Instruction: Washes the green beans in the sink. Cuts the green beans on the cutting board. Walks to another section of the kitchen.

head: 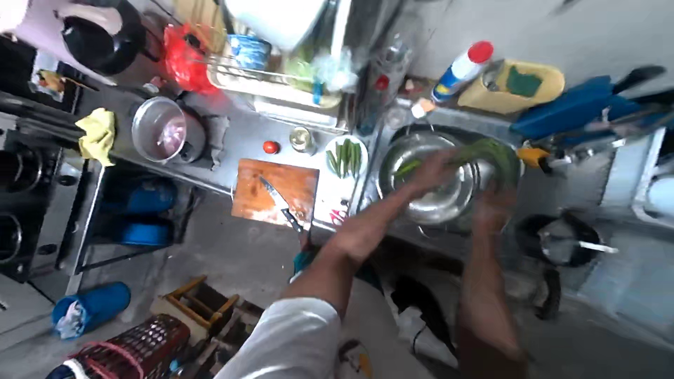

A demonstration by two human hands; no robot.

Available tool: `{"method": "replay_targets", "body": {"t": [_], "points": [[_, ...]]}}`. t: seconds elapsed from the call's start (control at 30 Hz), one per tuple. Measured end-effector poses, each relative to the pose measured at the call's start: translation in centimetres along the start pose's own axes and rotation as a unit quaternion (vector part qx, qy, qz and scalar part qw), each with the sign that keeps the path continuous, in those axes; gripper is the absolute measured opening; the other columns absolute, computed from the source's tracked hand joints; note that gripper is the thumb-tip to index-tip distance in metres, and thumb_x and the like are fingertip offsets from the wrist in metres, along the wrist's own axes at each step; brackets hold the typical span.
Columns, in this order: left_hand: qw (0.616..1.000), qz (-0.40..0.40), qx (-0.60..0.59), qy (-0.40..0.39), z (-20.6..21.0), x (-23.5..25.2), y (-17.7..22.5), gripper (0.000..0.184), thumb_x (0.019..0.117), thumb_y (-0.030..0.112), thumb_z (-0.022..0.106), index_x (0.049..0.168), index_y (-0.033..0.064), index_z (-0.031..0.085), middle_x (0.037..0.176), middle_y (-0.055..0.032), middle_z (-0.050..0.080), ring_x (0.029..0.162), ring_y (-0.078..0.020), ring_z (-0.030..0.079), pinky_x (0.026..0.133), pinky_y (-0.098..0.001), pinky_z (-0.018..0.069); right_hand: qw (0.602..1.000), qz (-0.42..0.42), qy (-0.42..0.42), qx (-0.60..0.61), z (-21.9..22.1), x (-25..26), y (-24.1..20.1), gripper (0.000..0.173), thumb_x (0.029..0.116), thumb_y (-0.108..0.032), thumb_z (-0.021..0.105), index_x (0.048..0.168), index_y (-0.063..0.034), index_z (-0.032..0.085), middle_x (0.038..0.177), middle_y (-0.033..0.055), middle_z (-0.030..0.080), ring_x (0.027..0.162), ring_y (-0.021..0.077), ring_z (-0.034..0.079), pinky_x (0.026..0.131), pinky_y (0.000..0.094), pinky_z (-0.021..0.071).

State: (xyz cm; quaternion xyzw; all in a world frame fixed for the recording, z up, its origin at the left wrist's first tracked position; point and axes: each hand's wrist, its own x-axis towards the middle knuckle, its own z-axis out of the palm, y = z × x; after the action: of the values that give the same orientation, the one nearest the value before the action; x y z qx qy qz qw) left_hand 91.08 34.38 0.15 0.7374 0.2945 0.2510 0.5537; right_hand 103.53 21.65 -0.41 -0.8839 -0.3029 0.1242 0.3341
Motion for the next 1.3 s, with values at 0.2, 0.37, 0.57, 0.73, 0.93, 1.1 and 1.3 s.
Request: {"method": "replay_targets", "body": {"t": [0.2,0.37,0.57,0.73,0.93,1.1,1.3], "points": [[0.999,0.004,0.035,0.001,-8.0,-5.4,3.3,0.029,0.0933,0.000,0.071,0.122,-0.0022,0.068,0.109,-0.0186,0.073,0.099,-0.0283,0.071,0.091,-0.0458,0.0583,0.997,-0.040,-0.065,-0.001,0.9,-3.9,-4.4,0.052,0.1067,-0.037,0.053,0.131,0.0079,0.062,0.119,0.0279,0.068,0.110,0.0322,0.067,0.102,0.0456,0.0510],[0.967,-0.106,0.231,-0.036,-23.8,-20.2,5.1,0.042,0.0874,0.012,0.079,0.128,0.0133,0.067,0.106,-0.0149,0.073,0.099,-0.0339,0.070,0.083,-0.0559,0.0582,0.948,-0.104,-0.291,-0.078,3.6,-13.3,-13.1,0.046,0.1012,-0.023,0.064,0.139,0.0029,0.057,0.127,0.0298,0.065,0.119,0.0412,0.064,0.105,0.0590,0.0483],[0.882,-0.168,0.440,-0.032,-38.7,-35.7,-4.6,0.033,0.0896,0.019,0.078,0.120,0.0126,0.069,0.100,-0.0153,0.072,0.091,-0.0371,0.071,0.077,-0.0583,0.0581,0.855,-0.258,-0.437,-0.109,18.0,-22.0,-21.0,0.038,0.1006,-0.021,0.068,0.133,-0.0008,0.061,0.120,0.0260,0.068,0.113,0.0435,0.066,0.099,0.0637,0.0508],[0.869,-0.191,0.456,-0.008,-45.5,-41.1,-13.0,0.021,0.0949,0.010,0.069,0.115,0.0042,0.069,0.110,-0.0174,0.071,0.106,-0.0378,0.069,0.089,-0.0574,0.0573,0.824,-0.372,-0.410,-0.118,24.6,-26.0,-24.7,0.030,0.0971,-0.017,0.072,0.125,-0.0073,0.064,0.118,0.0189,0.068,0.105,0.0394,0.069,0.090,0.0593,0.0568],[0.880,-0.241,0.408,0.012,-42.6,-42.7,-21.2,0.095,0.0878,0.060,0.072,0.162,0.0184,0.030,0.163,-0.0212,0.033,0.148,-0.0409,0.036,0.120,-0.0645,0.0281,0.883,-0.325,-0.300,-0.159,27.6,-29.3,-21.1,0.054,0.0885,-0.025,0.082,0.134,-0.0047,0.061,0.140,0.0242,0.055,0.132,0.0459,0.050,0.110,0.0646,0.0419],[0.872,-0.227,0.420,0.103,-38.0,-42.3,-23.5,0.085,0.1039,0.065,0.035,0.165,0.0100,0.016,0.172,-0.0154,0.011,0.158,-0.0348,0.017,0.123,-0.0635,0.0220,0.900,-0.256,-0.309,-0.171,28.3,-34.7,-16.8,0.058,0.0935,-0.047,0.073,0.126,-0.0003,0.063,0.128,0.0243,0.061,0.123,0.0435,0.058,0.102,0.0603,0.0483],[0.865,-0.173,0.467,0.063,-37.1,-41.4,-21.4,0.061,0.1113,0.046,0.030,0.167,0.0254,0.015,0.175,-0.0022,0.000,0.160,-0.0268,-0.002,0.124,-0.0676,0.0074,0.893,-0.262,-0.340,-0.133,28.8,-36.1,-15.8,0.036,0.1016,-0.021,0.065,0.131,-0.0004,0.060,0.128,0.0232,0.063,0.124,0.0401,0.060,0.105,0.0522,0.0508]]}}
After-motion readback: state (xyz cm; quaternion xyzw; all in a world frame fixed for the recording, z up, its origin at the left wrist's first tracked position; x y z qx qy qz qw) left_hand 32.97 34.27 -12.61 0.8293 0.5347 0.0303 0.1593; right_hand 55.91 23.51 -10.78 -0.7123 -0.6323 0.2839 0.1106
